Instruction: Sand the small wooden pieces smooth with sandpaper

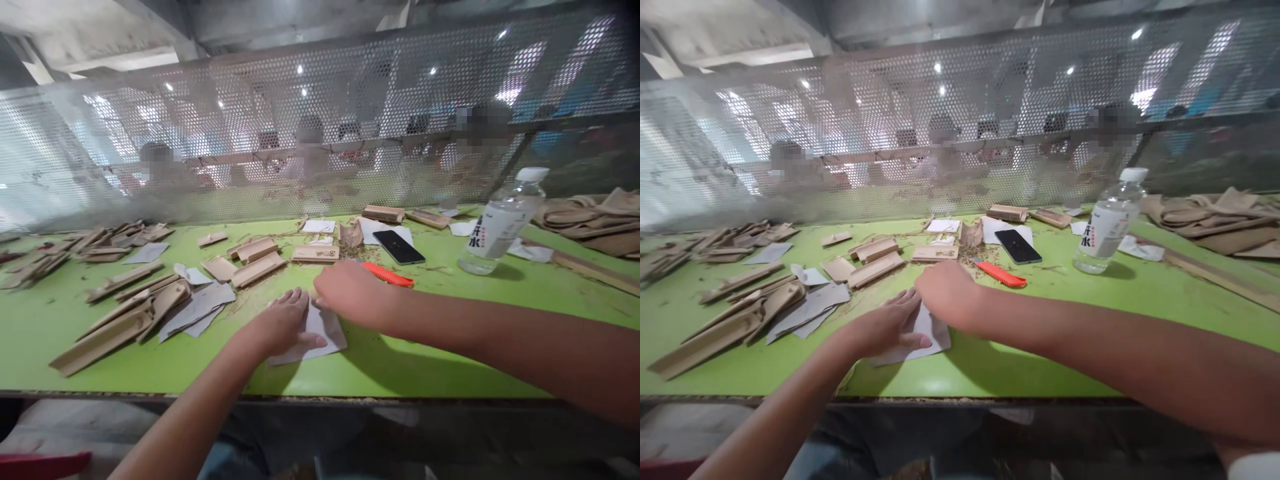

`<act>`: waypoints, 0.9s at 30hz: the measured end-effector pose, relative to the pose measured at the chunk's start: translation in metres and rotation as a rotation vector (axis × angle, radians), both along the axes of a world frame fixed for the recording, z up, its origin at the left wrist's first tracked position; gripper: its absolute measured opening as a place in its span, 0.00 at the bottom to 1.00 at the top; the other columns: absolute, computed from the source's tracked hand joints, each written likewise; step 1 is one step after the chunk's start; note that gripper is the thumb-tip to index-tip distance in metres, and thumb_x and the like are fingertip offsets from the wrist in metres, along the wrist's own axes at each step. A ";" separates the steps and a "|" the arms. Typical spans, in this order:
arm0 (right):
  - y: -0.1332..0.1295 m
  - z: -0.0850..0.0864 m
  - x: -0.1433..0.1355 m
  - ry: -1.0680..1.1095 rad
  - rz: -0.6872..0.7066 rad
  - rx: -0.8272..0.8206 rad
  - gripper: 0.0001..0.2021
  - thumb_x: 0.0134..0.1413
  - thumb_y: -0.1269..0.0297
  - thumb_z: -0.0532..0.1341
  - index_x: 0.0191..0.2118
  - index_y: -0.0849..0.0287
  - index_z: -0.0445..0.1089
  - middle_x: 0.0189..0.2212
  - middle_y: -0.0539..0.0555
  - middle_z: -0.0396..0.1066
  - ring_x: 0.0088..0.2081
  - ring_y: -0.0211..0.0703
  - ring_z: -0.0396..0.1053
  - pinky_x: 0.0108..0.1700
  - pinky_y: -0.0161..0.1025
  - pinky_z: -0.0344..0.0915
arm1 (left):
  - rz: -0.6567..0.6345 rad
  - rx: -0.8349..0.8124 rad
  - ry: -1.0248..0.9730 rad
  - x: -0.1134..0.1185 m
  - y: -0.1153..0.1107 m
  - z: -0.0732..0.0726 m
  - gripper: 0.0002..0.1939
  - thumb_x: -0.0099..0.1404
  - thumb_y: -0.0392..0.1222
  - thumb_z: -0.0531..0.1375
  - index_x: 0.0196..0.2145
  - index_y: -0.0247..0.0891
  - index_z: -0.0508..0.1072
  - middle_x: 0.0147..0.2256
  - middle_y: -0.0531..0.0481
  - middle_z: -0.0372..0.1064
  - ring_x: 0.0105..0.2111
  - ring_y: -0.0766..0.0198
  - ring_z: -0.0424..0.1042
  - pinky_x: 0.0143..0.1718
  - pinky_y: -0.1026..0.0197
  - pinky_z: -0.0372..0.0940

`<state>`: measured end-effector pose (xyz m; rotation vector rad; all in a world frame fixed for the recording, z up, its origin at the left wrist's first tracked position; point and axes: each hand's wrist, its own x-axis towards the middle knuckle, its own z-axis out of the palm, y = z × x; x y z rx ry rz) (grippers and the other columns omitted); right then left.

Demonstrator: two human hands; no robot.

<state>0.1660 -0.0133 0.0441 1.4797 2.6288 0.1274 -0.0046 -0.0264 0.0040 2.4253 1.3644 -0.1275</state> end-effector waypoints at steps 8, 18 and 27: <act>-0.026 0.016 0.043 0.273 -0.184 0.139 0.23 0.71 0.44 0.54 0.41 0.59 0.74 0.31 0.57 0.78 0.31 0.49 0.75 0.29 0.38 0.60 | 0.077 -0.052 0.098 0.008 0.007 0.026 0.34 0.68 0.61 0.61 0.61 0.33 0.70 0.64 0.31 0.66 0.65 0.41 0.65 0.60 0.49 0.63; -0.101 -0.066 0.042 2.019 -0.370 -0.854 0.31 0.60 0.30 0.57 0.27 0.56 0.56 0.21 0.41 0.59 0.11 0.23 0.43 0.16 0.31 0.37 | 0.209 -0.036 0.156 0.018 0.040 0.051 0.16 0.73 0.49 0.62 0.50 0.34 0.76 0.46 0.42 0.77 0.41 0.52 0.78 0.41 0.52 0.74; -0.100 -0.077 0.039 2.025 -0.360 -0.735 0.29 0.63 0.33 0.55 0.26 0.56 0.58 0.18 0.41 0.57 0.12 0.26 0.42 0.16 0.32 0.39 | 0.154 0.309 -0.547 0.035 -0.068 0.037 0.17 0.74 0.40 0.50 0.55 0.43 0.72 0.42 0.49 0.80 0.39 0.55 0.79 0.41 0.59 0.69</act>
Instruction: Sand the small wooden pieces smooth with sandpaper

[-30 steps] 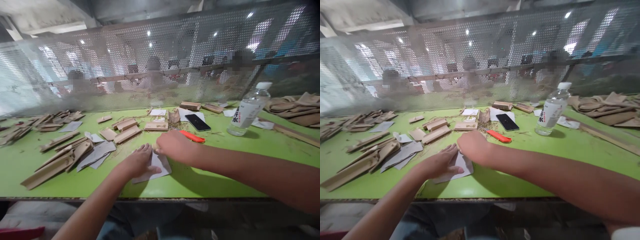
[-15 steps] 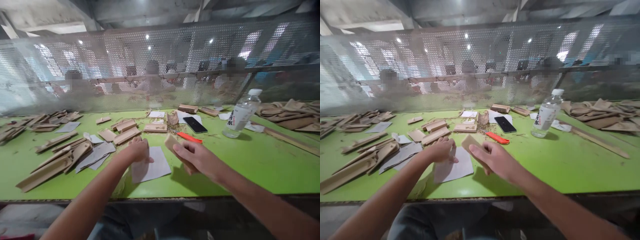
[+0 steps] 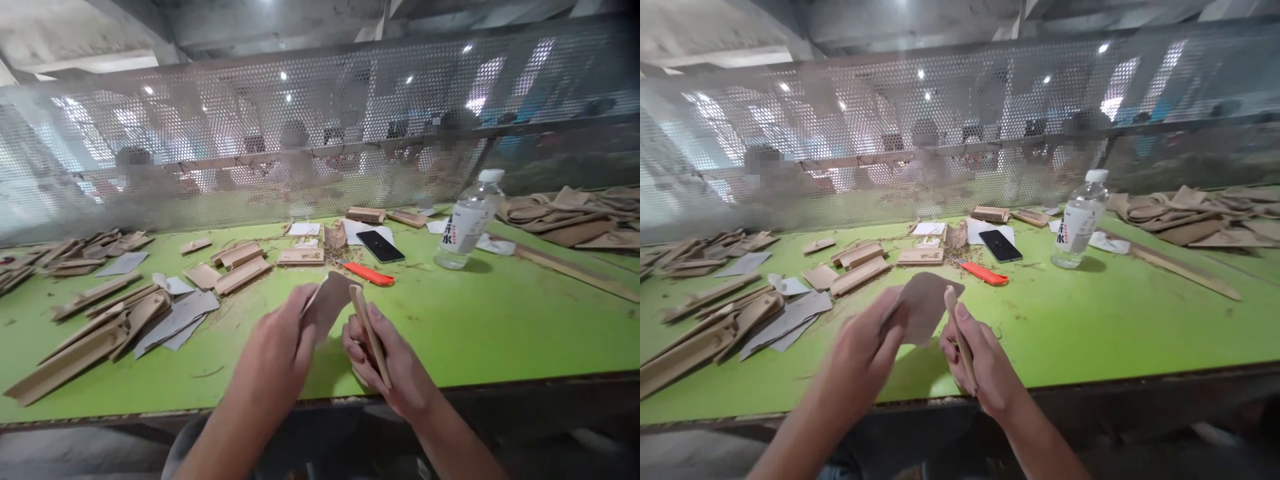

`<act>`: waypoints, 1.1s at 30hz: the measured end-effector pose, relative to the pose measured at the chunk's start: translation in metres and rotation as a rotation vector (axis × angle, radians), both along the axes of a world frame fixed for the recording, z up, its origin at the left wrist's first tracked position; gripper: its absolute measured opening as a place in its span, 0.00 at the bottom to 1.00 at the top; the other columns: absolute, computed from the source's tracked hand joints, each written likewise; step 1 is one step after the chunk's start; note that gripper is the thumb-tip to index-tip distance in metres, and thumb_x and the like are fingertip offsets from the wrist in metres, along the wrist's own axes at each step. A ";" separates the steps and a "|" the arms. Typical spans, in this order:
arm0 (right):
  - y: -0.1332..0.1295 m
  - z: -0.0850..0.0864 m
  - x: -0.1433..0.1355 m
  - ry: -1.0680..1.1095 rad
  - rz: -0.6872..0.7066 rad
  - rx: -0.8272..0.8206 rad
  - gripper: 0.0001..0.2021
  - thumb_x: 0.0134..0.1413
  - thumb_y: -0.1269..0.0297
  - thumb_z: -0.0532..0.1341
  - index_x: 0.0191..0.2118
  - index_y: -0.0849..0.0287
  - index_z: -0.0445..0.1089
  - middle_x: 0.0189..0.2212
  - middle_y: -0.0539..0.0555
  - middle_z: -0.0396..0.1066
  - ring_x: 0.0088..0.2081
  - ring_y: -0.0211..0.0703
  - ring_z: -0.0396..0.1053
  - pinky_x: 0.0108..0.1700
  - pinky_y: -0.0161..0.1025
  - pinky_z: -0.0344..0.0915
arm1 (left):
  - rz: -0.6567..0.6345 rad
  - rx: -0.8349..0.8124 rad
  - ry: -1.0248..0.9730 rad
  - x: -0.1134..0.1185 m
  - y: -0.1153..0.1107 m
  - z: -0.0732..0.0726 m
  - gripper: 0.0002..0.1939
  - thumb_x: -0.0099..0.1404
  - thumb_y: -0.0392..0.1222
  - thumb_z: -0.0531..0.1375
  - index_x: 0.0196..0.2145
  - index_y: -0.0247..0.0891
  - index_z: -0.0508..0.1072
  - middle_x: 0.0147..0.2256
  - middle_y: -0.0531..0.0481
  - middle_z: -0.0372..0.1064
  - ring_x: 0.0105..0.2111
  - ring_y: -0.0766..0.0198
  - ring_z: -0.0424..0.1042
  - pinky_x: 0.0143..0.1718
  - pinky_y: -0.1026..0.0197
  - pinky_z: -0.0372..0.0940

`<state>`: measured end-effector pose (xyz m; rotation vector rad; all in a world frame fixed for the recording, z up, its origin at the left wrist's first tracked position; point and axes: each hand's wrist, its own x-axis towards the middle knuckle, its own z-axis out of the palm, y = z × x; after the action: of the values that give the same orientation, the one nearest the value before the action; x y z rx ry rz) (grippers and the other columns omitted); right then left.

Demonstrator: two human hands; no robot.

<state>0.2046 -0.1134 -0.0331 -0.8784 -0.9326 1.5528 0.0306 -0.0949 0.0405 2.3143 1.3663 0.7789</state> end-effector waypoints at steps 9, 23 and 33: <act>-0.009 0.006 -0.006 -0.171 -0.051 0.060 0.29 0.57 0.32 0.61 0.27 0.56 0.62 0.15 0.42 0.58 0.13 0.31 0.56 0.15 0.29 0.53 | -0.025 -0.043 -0.362 0.031 -0.033 -0.022 0.25 0.79 0.44 0.49 0.70 0.43 0.63 0.63 0.47 0.71 0.61 0.54 0.72 0.60 0.57 0.69; -0.015 0.007 -0.009 -0.501 -0.252 0.140 0.19 0.61 0.44 0.63 0.38 0.58 0.71 0.27 0.52 0.74 0.32 0.46 0.69 0.32 0.36 0.67 | 0.166 0.029 -0.522 0.058 -0.027 -0.051 0.28 0.73 0.36 0.50 0.67 0.48 0.69 0.69 0.59 0.60 0.69 0.55 0.60 0.68 0.52 0.62; -0.015 -0.005 -0.010 -0.650 -0.384 0.120 0.19 0.61 0.44 0.62 0.39 0.57 0.73 0.29 0.54 0.76 0.32 0.49 0.71 0.34 0.39 0.67 | 0.305 0.000 -0.665 0.071 -0.031 -0.054 0.22 0.75 0.40 0.53 0.63 0.48 0.73 0.62 0.55 0.72 0.61 0.54 0.73 0.56 0.56 0.74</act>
<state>0.1949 -0.1280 -0.0381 -1.4193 -1.2052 0.8764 0.1013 -0.1263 -0.0133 1.6124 1.3849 1.4690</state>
